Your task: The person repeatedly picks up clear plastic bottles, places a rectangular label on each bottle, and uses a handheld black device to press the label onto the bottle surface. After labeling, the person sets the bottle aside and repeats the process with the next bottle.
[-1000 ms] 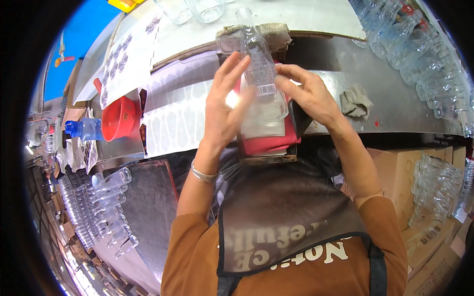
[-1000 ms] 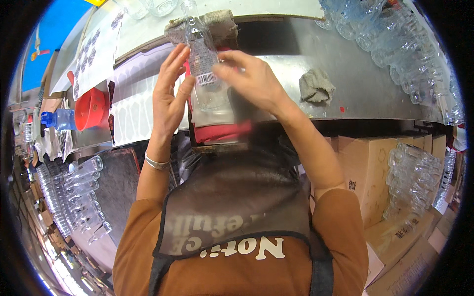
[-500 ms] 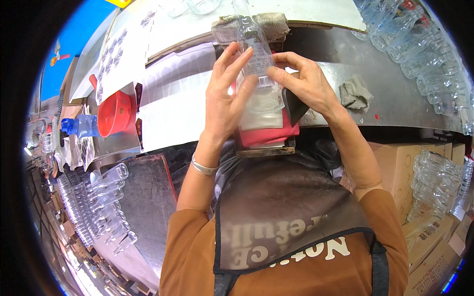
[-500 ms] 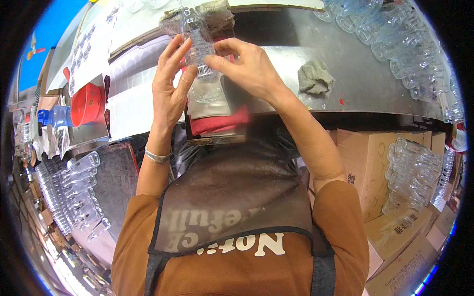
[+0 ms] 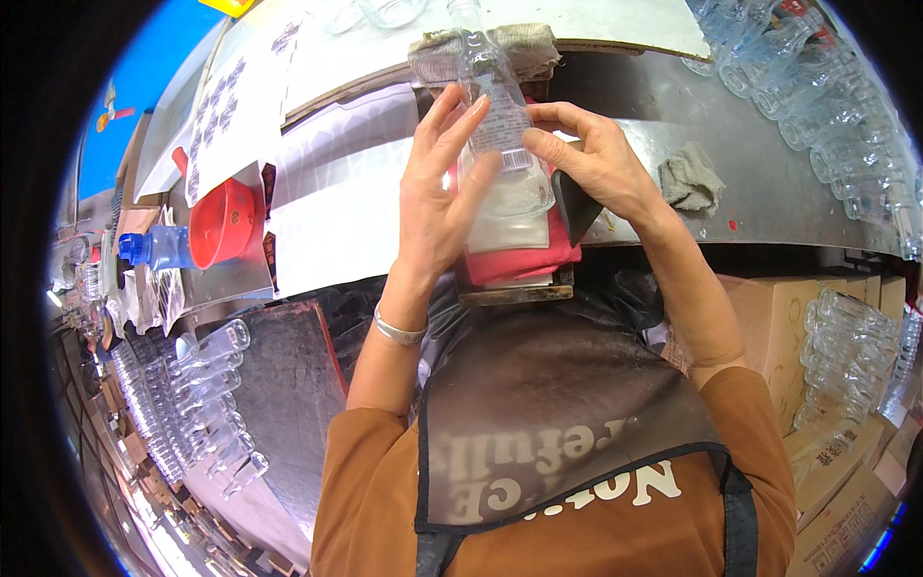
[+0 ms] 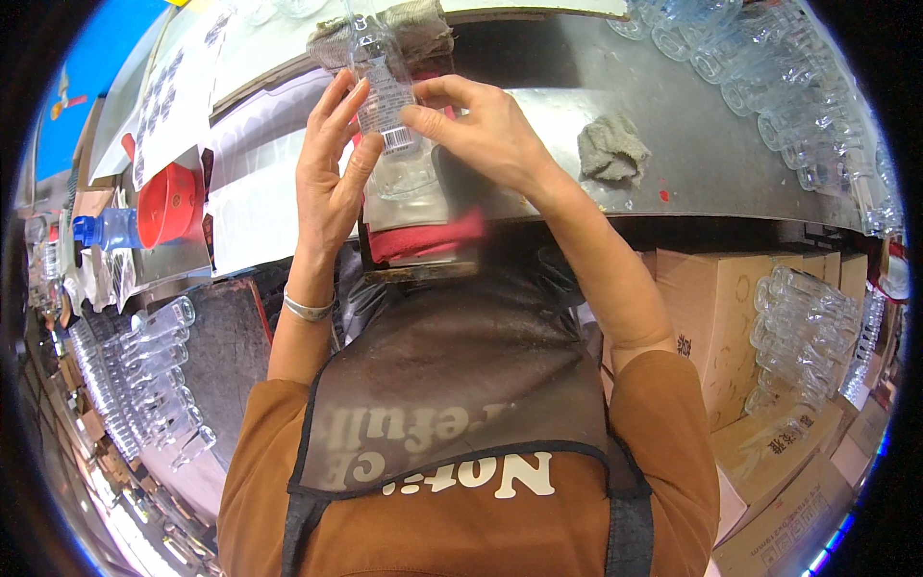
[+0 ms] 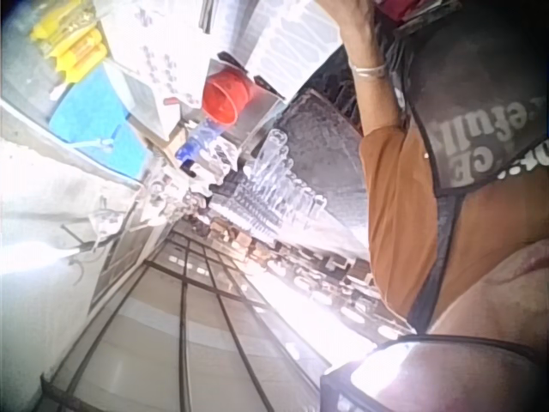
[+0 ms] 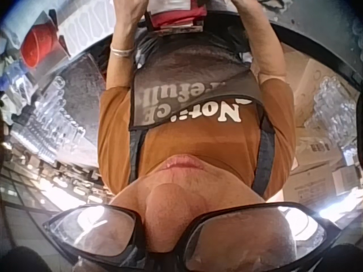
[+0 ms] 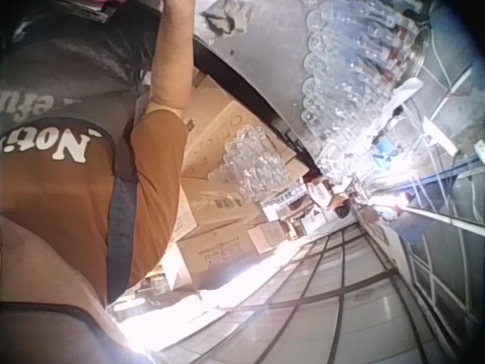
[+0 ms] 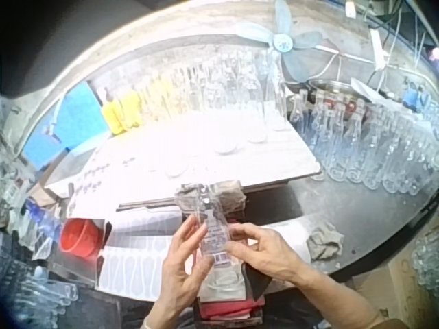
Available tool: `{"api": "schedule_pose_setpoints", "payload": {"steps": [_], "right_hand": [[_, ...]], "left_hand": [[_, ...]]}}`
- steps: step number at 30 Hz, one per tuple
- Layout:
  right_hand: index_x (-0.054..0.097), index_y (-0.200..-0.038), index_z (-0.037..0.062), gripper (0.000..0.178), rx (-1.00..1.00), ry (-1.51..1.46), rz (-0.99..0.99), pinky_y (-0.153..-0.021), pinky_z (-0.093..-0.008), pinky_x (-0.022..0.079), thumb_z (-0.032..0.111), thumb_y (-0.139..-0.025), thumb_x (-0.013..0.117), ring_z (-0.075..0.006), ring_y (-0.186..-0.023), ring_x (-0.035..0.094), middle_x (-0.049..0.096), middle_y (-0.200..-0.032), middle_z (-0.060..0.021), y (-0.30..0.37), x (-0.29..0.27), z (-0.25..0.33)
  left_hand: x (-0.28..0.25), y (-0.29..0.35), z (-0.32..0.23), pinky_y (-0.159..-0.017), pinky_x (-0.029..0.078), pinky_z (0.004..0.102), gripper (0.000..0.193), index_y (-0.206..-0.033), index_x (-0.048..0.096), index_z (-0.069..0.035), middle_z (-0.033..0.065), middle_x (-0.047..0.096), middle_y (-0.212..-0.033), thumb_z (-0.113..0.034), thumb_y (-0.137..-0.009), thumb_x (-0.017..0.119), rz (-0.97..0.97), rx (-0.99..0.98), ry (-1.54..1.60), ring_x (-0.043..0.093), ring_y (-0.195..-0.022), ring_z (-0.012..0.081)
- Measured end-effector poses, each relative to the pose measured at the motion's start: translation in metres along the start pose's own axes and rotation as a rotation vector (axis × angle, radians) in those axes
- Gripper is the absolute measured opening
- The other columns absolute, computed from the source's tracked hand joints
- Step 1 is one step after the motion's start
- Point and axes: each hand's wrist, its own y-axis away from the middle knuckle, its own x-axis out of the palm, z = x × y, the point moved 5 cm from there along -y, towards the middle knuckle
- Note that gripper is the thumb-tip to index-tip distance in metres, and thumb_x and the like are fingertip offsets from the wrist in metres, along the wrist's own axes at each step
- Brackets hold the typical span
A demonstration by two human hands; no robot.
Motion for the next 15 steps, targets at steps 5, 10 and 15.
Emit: {"api": "schedule_pose_setpoints", "payload": {"steps": [5,10,15], "right_hand": [[0.060,-0.128,-0.0065,0.050,0.029,0.035,-0.006,-0.075,-0.0233,0.050,0.030,-0.095,0.072,-0.0074,-0.083,0.061,0.066,-0.114,-0.0078,-0.0001,0.0016,0.0041],[0.060,-0.127,-0.0066,0.051,0.015,0.039,-0.015,-0.074,-0.0230,0.050,0.030,-0.094,0.072,-0.0070,-0.079,0.061,0.066,-0.111,-0.0076,-0.0004,0.0012,0.0048],[0.060,-0.128,-0.0064,0.052,0.014,0.041,-0.016,-0.074,-0.0231,0.050,0.031,-0.094,0.072,-0.0071,-0.080,0.061,0.067,-0.110,-0.0075,0.0011,0.0013,0.0049]], "left_hand": [[0.0004,0.0002,-0.0002,-0.113,0.039,0.0422,0.050,-0.139,0.061,-0.011,0.0188,0.044,-0.152,-0.013,-0.090,0.072,0.006,0.011,-0.052,0.045,-0.140,0.0332],[0.0009,0.0000,-0.0005,-0.113,0.039,0.0423,0.050,-0.139,0.061,-0.012,0.0184,0.044,-0.152,-0.013,-0.090,0.072,0.004,0.010,-0.066,0.045,-0.140,0.0332],[0.0015,0.0012,-0.0002,-0.113,0.039,0.0425,0.051,-0.139,0.060,-0.012,0.0181,0.044,-0.153,-0.013,-0.089,0.072,0.011,0.002,-0.052,0.044,-0.141,0.0331]]}}
